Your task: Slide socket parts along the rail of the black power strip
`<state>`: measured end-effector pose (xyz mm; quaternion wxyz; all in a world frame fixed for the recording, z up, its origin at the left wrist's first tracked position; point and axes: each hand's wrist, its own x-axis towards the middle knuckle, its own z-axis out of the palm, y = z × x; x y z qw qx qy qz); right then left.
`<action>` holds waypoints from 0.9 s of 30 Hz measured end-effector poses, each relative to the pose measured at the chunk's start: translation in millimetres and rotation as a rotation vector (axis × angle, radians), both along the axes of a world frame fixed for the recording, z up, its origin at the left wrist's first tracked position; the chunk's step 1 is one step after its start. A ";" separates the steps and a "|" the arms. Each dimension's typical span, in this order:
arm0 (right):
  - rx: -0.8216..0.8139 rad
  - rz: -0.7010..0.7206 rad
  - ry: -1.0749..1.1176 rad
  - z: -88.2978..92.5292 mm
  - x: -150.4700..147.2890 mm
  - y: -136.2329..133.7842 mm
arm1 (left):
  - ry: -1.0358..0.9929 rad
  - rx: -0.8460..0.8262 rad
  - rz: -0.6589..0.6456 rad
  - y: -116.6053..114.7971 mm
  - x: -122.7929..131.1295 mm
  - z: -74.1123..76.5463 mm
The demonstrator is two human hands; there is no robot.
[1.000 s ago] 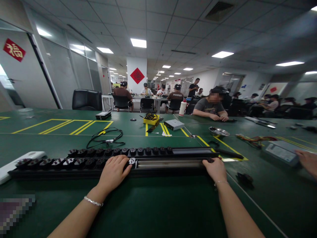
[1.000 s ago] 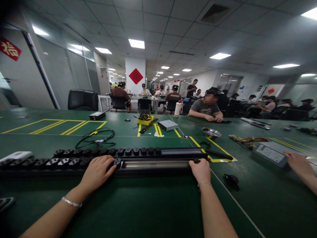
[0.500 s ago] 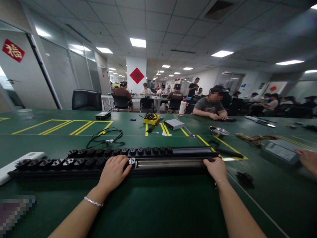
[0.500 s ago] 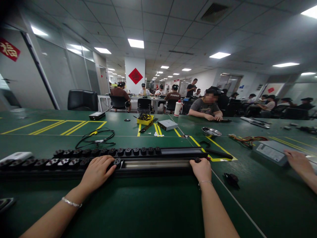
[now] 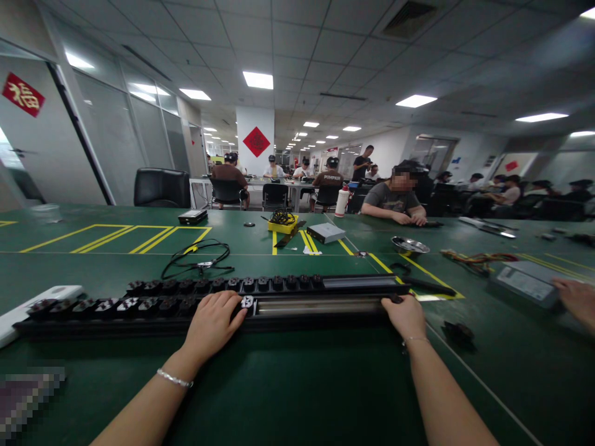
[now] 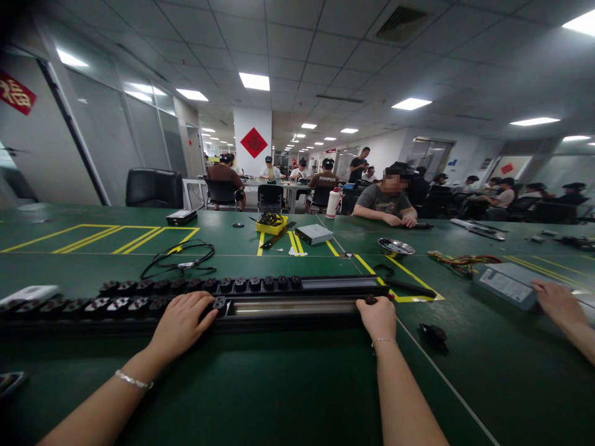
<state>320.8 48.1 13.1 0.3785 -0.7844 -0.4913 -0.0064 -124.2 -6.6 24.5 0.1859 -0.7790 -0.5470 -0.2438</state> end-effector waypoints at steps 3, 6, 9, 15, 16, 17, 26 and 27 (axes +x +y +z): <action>-0.071 0.007 0.003 3.3 -1.8 -1.6 | -0.003 0.001 -0.004 -0.1 0.4 0.4; -0.073 -0.002 -0.012 5.0 -2.6 -2.0 | -0.002 -0.003 -0.007 -0.4 0.7 1.2; -0.067 -0.006 -0.020 3.9 -1.7 -1.4 | -0.008 -0.006 -0.007 -0.1 0.5 1.1; -0.050 0.003 -0.012 2.2 -0.2 -1.1 | 0.001 -0.003 -0.008 1.0 -0.6 -0.6; -0.051 0.005 -0.006 2.5 -0.4 -1.3 | 0.003 -0.004 -0.006 0.8 -0.5 -0.4; -0.052 0.005 0.000 2.8 -0.7 -1.5 | 0.005 -0.005 -0.003 0.5 -0.3 -0.2; -0.036 -0.006 -0.015 3.3 -1.6 -1.9 | 0.005 -0.001 -0.003 -0.9 1.3 2.1; -0.035 -0.006 -0.009 3.1 -1.6 -1.8 | 0.003 0.000 -0.002 -0.7 1.1 1.9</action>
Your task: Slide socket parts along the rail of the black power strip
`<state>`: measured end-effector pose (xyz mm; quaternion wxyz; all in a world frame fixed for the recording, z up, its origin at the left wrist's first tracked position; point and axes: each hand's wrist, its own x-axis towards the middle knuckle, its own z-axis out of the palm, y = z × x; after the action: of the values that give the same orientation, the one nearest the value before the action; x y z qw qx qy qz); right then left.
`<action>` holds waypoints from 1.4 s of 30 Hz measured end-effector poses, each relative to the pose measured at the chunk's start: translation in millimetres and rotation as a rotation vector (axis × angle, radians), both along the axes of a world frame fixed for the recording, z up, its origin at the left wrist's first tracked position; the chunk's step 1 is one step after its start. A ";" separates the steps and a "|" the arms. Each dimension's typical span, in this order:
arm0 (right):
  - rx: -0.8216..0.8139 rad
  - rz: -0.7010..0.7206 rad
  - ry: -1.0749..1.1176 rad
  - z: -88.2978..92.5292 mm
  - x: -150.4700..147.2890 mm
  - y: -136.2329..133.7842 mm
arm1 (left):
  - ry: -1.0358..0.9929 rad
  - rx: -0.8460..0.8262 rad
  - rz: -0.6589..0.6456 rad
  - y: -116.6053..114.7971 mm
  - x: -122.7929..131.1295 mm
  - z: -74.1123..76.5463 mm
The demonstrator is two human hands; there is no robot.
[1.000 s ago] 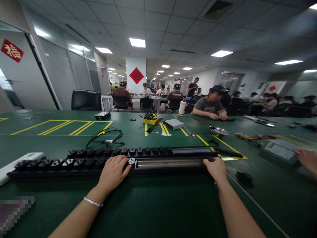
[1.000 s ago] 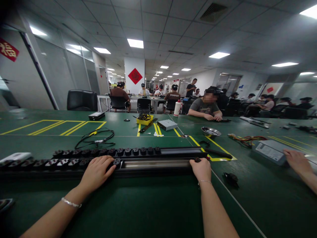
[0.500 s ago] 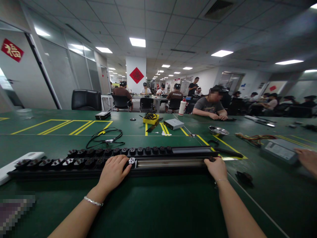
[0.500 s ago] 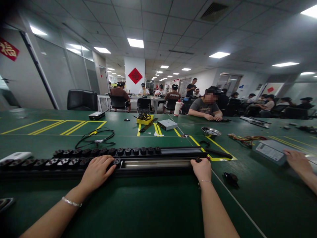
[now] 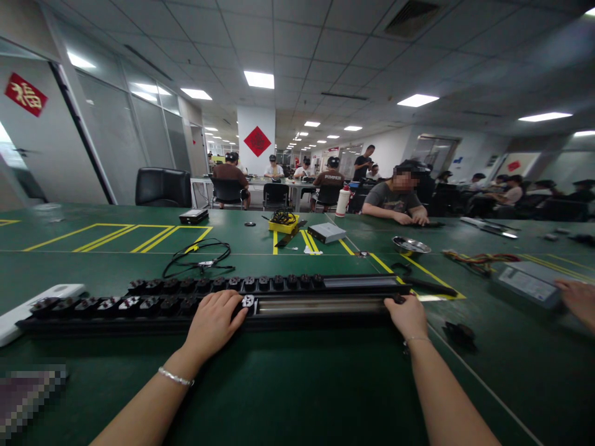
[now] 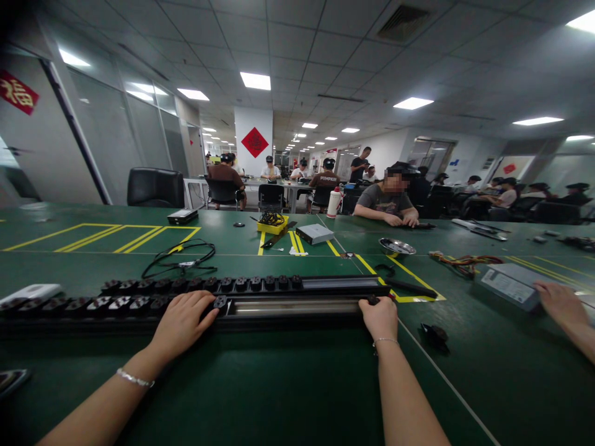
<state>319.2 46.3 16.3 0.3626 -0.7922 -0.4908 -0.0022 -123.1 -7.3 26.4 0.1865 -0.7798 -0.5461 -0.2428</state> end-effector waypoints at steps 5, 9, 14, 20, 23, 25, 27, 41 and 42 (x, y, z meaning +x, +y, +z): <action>0.007 -0.009 0.006 -0.2 0.0 0.0 | -0.005 -0.003 0.001 0.3 -0.5 -1.1; -0.017 -0.011 0.011 0.5 0.5 0.0 | -0.010 0.008 -0.001 0.1 -0.5 -1.3; -0.024 -0.008 0.016 0.3 1.4 0.3 | -0.003 0.008 0.001 0.8 -0.6 -1.7; -0.001 -0.007 0.023 0.8 2.1 0.4 | 0.012 -0.007 0.008 0.0 -0.5 -0.8; -0.006 -0.006 0.028 0.8 2.7 1.3 | 0.009 -0.004 0.005 0.1 -0.8 -1.1; -0.005 -0.005 0.023 -0.1 3.2 2.2 | 0.001 0.002 0.000 0.6 -1.1 -1.8; 0.002 -0.006 0.015 -1.6 3.7 3.0 | -0.004 0.008 -0.001 1.1 -1.4 -2.7; 0.044 -0.038 0.006 -7.1 8.1 6.0 | 0.003 0.006 0.001 0.9 -1.1 -2.5; 0.053 -0.039 0.004 -8.6 9.0 6.8 | 0.001 0.001 0.000 0.9 -1.1 -2.4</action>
<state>328.2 53.1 7.7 0.3842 -0.7918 -0.4743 -0.0205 -124.2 -6.4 24.0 0.1871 -0.7798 -0.5458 -0.2430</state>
